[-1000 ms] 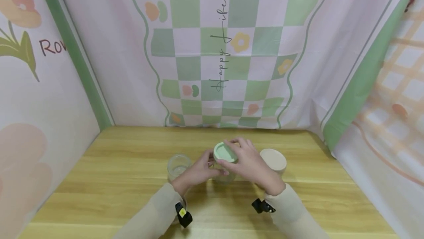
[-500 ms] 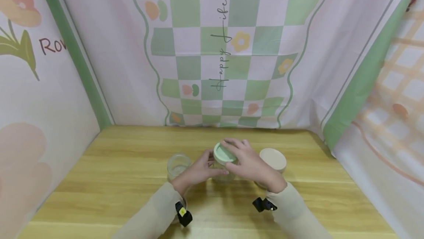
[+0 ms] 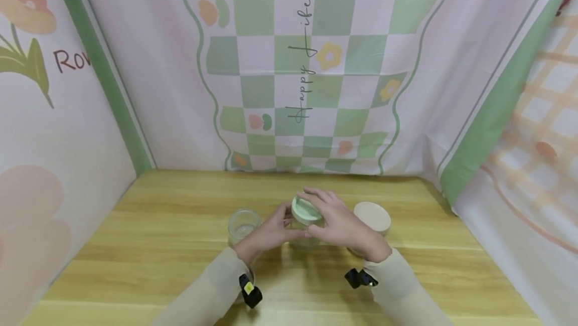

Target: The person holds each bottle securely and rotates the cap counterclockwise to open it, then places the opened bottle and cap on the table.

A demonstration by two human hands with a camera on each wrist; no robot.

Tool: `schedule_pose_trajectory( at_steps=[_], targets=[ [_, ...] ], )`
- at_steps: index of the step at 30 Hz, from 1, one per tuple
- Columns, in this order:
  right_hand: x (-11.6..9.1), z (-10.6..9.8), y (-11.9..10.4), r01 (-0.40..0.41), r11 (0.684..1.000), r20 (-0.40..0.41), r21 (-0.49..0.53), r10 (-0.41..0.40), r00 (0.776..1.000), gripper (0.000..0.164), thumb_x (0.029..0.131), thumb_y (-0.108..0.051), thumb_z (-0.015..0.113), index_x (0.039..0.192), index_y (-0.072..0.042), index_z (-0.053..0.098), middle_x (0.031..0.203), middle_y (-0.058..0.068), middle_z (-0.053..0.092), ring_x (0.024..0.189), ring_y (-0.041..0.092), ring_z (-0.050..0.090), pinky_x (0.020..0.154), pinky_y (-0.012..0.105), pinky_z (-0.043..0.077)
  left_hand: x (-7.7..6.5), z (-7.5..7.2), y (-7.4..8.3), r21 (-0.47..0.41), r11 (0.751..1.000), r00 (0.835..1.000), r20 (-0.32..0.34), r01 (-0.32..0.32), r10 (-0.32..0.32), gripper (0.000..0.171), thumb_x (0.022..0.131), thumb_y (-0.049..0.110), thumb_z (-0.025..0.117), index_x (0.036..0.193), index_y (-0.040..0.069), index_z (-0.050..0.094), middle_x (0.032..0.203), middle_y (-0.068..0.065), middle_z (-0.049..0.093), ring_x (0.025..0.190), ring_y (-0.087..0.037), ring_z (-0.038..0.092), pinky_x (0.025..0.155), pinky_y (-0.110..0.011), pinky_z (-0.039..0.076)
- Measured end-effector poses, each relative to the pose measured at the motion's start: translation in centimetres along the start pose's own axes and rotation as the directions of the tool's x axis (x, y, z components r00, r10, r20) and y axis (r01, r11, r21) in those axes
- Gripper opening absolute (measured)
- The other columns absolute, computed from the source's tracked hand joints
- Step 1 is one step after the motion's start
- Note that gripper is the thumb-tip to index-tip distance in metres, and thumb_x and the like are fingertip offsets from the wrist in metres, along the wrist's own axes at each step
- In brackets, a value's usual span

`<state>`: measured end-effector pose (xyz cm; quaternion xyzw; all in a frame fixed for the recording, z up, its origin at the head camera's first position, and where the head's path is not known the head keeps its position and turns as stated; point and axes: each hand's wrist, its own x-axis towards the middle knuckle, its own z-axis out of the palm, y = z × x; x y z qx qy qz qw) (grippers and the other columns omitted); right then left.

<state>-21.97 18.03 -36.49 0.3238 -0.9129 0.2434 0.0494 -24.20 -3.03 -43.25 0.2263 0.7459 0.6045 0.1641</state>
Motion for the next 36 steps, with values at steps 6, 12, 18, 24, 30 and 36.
schedule_pose_trajectory(
  at_steps=[6,12,18,24,30,36],
  targets=[
    [0.1,0.0,-0.3,-0.017,0.999,-0.054,-0.038,0.015,0.998,0.073,0.089,-0.036,0.068,0.154,-0.021,0.039,0.157,0.009,0.037,0.136,0.036,0.039,0.098,0.065,0.042,0.0,0.0,0.2,0.006,1.0,1.0,-0.011,0.009,-0.009,0.088,0.087,0.042,0.079,0.152,0.009,0.03,0.149,-0.01,0.039,0.139,-0.034,0.038,0.114,-0.057,0.03],
    [0.3,0.1,-0.8,-0.094,0.983,-0.161,-0.16,0.068,0.985,0.074,0.092,-0.063,0.06,0.149,-0.017,0.048,0.145,0.01,0.049,0.129,0.034,0.046,0.096,0.059,0.043,0.0,0.0,0.2,0.007,1.0,1.0,-0.01,0.023,-0.023,0.088,0.085,0.044,0.08,0.151,0.012,0.031,0.15,-0.008,0.039,0.139,-0.035,0.037,0.112,-0.057,0.034],
    [0.3,0.5,-1.3,-0.181,0.951,-0.226,-0.251,0.124,0.966,0.083,0.087,-0.075,0.056,0.144,-0.015,0.054,0.131,0.013,0.056,0.118,0.032,0.051,0.086,0.051,0.045,0.0,0.0,0.2,-0.002,1.0,1.0,-0.009,0.022,-0.022,0.086,0.085,0.043,0.08,0.149,0.011,0.033,0.149,-0.007,0.04,0.139,-0.036,0.038,0.11,-0.058,0.035],
    [0.4,0.9,-1.6,-0.222,0.929,-0.284,-0.296,0.136,0.949,0.085,0.083,-0.076,0.06,0.138,-0.01,0.06,0.124,0.017,0.058,0.111,0.035,0.053,0.083,0.05,0.046,-0.1,0.1,0.1,-0.013,0.999,0.999,-0.025,0.035,-0.036,0.087,0.083,0.045,0.082,0.148,0.014,0.034,0.148,-0.005,0.041,0.14,-0.037,0.037,0.11,-0.061,0.034],
    [0.4,1.2,-1.6,-0.234,0.913,-0.321,-0.333,0.123,0.939,0.081,0.082,-0.073,0.065,0.131,-0.008,0.064,0.117,0.016,0.06,0.106,0.035,0.054,0.082,0.048,0.047,-0.1,0.1,0.2,-0.014,0.999,0.999,-0.024,0.036,-0.036,0.086,0.082,0.046,0.082,0.147,0.016,0.035,0.147,-0.003,0.041,0.14,-0.037,0.035,0.11,-0.063,0.032],
    [0.4,1.3,-1.4,-0.213,0.918,-0.328,-0.336,0.098,0.94,0.075,0.082,-0.068,0.07,0.125,-0.007,0.067,0.112,0.015,0.059,0.099,0.032,0.054,0.077,0.044,0.045,-0.1,0.2,0.3,-0.005,0.999,0.999,-0.025,0.031,-0.032,0.083,0.083,0.045,0.081,0.147,0.016,0.036,0.145,-0.002,0.043,0.14,-0.035,0.035,0.113,-0.061,0.029]
  ],
)
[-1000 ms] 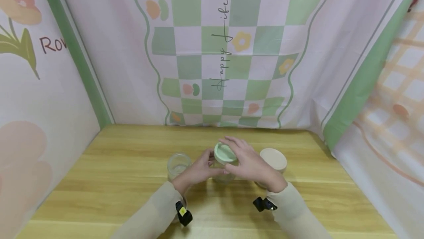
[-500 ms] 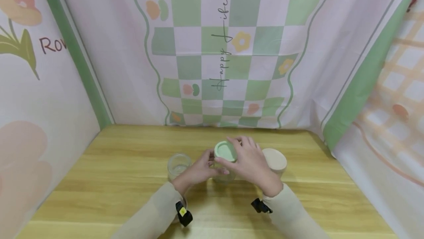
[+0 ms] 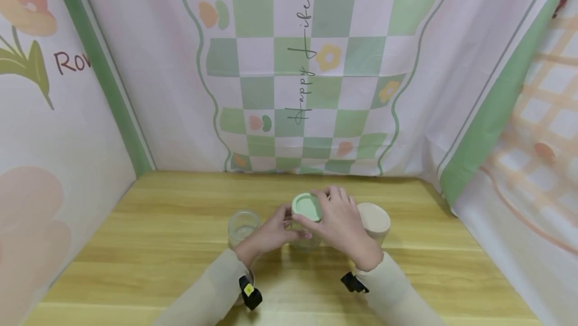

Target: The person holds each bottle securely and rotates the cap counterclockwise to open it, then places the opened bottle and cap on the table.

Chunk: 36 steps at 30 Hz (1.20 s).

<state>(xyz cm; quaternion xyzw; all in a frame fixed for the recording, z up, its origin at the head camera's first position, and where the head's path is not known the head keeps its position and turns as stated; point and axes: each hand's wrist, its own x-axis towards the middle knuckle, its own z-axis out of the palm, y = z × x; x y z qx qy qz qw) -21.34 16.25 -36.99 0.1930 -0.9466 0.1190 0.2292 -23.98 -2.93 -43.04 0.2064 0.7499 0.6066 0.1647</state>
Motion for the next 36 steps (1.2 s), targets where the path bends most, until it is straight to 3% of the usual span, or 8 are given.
schedule_pose_trajectory(
  at_steps=[7,25,36],
  targets=[
    [0.0,0.0,0.0,0.017,0.999,0.008,0.036,-0.018,1.0,0.073,0.083,-0.066,0.069,0.126,-0.007,0.068,0.11,0.012,0.057,0.097,0.03,0.053,0.073,0.042,0.043,0.0,0.0,0.0,0.002,1.0,1.0,-0.003,0.003,-0.003,0.079,0.084,0.042,0.082,0.144,0.015,0.039,0.143,-0.002,0.044,0.141,-0.035,0.035,0.114,-0.06,0.027],
    [-0.1,-0.1,0.7,0.036,0.975,0.06,0.218,-0.05,0.997,0.076,0.088,-0.061,0.068,0.14,-0.006,0.058,0.124,0.012,0.055,0.104,0.025,0.05,0.072,0.036,0.046,-0.1,-0.2,0.2,-0.002,1.0,1.0,-0.001,-0.009,0.009,0.08,0.086,0.04,0.08,0.147,0.013,0.036,0.147,-0.005,0.041,0.14,-0.033,0.035,0.115,-0.057,0.028],
    [-0.4,-0.4,1.5,0.069,0.962,0.135,0.266,-0.108,0.985,0.068,0.092,-0.044,0.068,0.145,-0.006,0.052,0.141,0.012,0.051,0.105,0.024,0.046,0.07,0.031,0.044,-0.1,-0.1,0.0,-0.001,1.0,1.0,0.009,-0.019,0.019,0.085,0.086,0.038,0.08,0.151,0.011,0.031,0.149,-0.008,0.039,0.139,-0.035,0.036,0.114,-0.056,0.029]
  ],
)
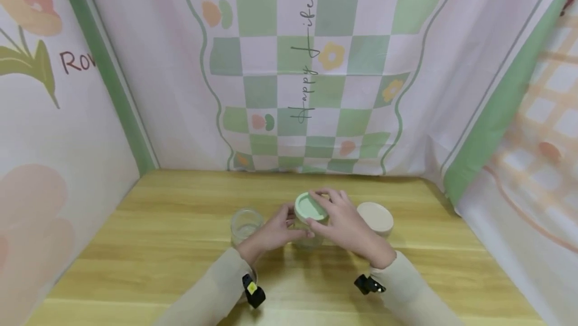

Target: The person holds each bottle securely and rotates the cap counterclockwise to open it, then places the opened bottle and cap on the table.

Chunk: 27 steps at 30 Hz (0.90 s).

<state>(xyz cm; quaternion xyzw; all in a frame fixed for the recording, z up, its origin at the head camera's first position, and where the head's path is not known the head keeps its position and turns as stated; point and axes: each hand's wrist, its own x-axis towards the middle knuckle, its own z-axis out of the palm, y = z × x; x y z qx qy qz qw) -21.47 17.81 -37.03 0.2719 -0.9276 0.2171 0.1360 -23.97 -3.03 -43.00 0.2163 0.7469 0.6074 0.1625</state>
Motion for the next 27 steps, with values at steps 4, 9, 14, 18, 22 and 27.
schedule_pose_trajectory(
  at_steps=[4,9,14,18,22,27],
  targets=[
    [-0.3,-0.1,0.3,0.008,0.999,0.022,0.037,-0.009,1.0,0.063,0.093,-0.038,0.066,0.147,-0.011,0.051,0.146,0.01,0.048,0.11,0.024,0.044,0.074,0.036,0.046,0.1,0.1,-0.2,-0.003,1.0,1.0,0.013,-0.008,0.008,0.086,0.087,0.04,0.079,0.152,0.012,0.031,0.149,-0.006,0.039,0.139,-0.034,0.037,0.114,-0.056,0.03],
    [-0.7,-0.4,0.4,-0.012,0.995,0.057,0.099,0.007,0.998,0.064,0.093,-0.034,0.066,0.151,-0.016,0.045,0.152,0.014,0.04,0.13,0.032,0.041,0.089,0.056,0.051,0.2,0.0,-0.5,-0.011,1.0,1.0,0.017,-0.008,0.008,0.088,0.085,0.041,0.081,0.152,0.011,0.031,0.149,-0.007,0.04,0.138,-0.034,0.039,0.112,-0.056,0.033],
    [-0.7,-0.9,0.5,-0.01,0.995,0.056,0.103,0.004,0.998,0.069,0.094,-0.04,0.067,0.153,-0.014,0.041,0.153,0.017,0.037,0.138,0.039,0.036,0.099,0.065,0.044,0.2,0.0,-0.4,-0.023,1.0,1.0,0.004,0.007,-0.007,0.087,0.086,0.041,0.08,0.151,0.011,0.032,0.149,-0.007,0.039,0.139,-0.034,0.037,0.113,-0.056,0.032],
    [-0.7,-1.2,0.5,-0.011,0.998,0.029,0.059,0.009,1.0,0.071,0.096,-0.05,0.062,0.151,-0.009,0.043,0.151,0.016,0.041,0.137,0.038,0.039,0.102,0.063,0.041,0.3,-0.1,-0.3,-0.016,1.0,1.0,0.005,0.013,-0.013,0.082,0.088,0.037,0.079,0.151,0.012,0.032,0.149,-0.006,0.039,0.14,-0.033,0.036,0.114,-0.055,0.031],
    [-0.6,-1.3,0.5,-0.017,1.0,0.004,0.021,0.017,1.0,0.071,0.096,-0.055,0.06,0.149,-0.008,0.046,0.147,0.016,0.046,0.134,0.038,0.042,0.102,0.061,0.042,0.3,-0.1,-0.2,-0.014,1.0,1.0,0.002,0.002,-0.002,0.078,0.09,0.031,0.078,0.15,0.011,0.033,0.148,-0.007,0.04,0.139,-0.034,0.038,0.113,-0.055,0.032],
    [-0.5,-1.2,0.3,-0.037,0.999,-0.018,-0.016,0.036,0.999,0.074,0.095,-0.06,0.059,0.147,-0.009,0.049,0.141,0.014,0.051,0.13,0.035,0.046,0.101,0.061,0.043,0.1,-0.1,-0.2,-0.012,1.0,1.0,-0.001,0.004,-0.004,0.078,0.089,0.033,0.078,0.149,0.011,0.034,0.148,-0.008,0.04,0.138,-0.035,0.038,0.112,-0.056,0.033]
  ],
)
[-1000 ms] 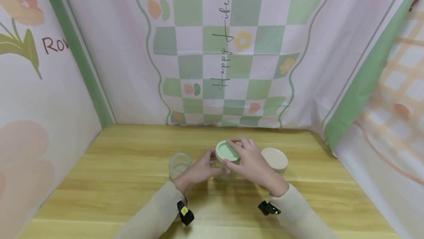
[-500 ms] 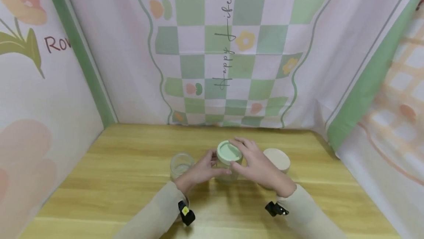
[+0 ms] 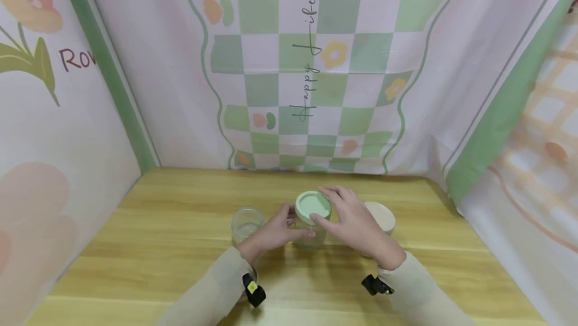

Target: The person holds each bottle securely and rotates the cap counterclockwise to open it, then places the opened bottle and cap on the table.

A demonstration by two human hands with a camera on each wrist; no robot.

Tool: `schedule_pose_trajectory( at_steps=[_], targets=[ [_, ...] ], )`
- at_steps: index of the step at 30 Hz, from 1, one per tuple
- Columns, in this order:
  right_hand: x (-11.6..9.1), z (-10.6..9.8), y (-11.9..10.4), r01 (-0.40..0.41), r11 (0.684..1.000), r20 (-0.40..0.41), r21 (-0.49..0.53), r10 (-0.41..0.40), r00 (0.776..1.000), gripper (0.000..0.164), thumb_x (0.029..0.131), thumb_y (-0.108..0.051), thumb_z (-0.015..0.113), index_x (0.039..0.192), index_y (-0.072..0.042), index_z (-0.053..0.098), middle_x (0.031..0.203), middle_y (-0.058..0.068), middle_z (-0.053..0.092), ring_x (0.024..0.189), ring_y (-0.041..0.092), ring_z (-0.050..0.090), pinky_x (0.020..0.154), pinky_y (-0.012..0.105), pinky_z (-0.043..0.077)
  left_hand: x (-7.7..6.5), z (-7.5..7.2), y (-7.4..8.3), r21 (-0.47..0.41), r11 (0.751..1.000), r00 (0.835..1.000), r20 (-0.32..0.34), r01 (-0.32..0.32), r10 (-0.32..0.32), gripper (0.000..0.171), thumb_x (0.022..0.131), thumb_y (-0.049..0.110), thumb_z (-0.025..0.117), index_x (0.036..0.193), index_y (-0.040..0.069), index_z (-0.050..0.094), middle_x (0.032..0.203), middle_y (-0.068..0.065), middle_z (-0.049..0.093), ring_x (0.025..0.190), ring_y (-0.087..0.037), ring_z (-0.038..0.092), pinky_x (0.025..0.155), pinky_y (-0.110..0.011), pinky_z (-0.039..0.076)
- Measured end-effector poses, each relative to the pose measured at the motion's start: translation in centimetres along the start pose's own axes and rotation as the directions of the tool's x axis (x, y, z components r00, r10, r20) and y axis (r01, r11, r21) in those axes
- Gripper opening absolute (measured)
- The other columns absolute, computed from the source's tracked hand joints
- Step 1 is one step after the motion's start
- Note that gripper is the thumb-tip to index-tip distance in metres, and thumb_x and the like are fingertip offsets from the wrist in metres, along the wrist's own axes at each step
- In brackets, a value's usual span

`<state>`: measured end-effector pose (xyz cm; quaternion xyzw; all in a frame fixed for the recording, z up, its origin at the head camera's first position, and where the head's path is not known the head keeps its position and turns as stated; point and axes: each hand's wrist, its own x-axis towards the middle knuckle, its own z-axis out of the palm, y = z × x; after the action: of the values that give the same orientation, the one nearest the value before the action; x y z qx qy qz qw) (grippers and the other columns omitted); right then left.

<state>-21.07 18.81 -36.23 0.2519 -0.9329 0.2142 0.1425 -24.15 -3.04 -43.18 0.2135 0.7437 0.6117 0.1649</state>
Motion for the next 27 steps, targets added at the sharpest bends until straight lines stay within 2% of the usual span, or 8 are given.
schedule_pose_trajectory(
  at_steps=[7,13,27],
  targets=[
    [0.3,0.5,-0.7,-0.042,0.995,-0.076,-0.086,0.035,0.996,0.076,0.091,-0.064,0.062,0.139,-0.006,0.058,0.125,0.016,0.059,0.113,0.033,0.054,0.09,0.055,0.048,0.0,0.0,0.0,0.009,1.0,1.0,-0.003,0.005,-0.005,0.082,0.086,0.042,0.08,0.149,0.014,0.035,0.148,-0.005,0.041,0.139,-0.036,0.037,0.113,-0.058,0.031],
    [0.4,1.4,-1.1,-0.087,0.991,-0.084,-0.104,0.078,0.993,0.081,0.088,-0.068,0.063,0.137,-0.004,0.059,0.123,0.018,0.057,0.11,0.035,0.055,0.089,0.055,0.046,0.0,0.0,0.0,0.011,1.0,1.0,-0.007,0.003,-0.003,0.08,0.086,0.04,0.081,0.147,0.013,0.038,0.145,-0.005,0.043,0.139,-0.033,0.037,0.115,-0.055,0.029],
    [1.0,2.1,-1.8,-0.08,0.98,-0.133,-0.183,0.056,0.99,0.084,0.081,-0.065,0.073,0.135,-0.001,0.06,0.116,0.02,0.057,0.102,0.035,0.055,0.083,0.05,0.049,0.0,0.0,0.1,-0.001,1.0,1.0,-0.005,0.007,-0.007,0.078,0.086,0.038,0.081,0.146,0.012,0.038,0.142,-0.004,0.046,0.14,-0.034,0.036,0.114,-0.059,0.028]
  ],
)
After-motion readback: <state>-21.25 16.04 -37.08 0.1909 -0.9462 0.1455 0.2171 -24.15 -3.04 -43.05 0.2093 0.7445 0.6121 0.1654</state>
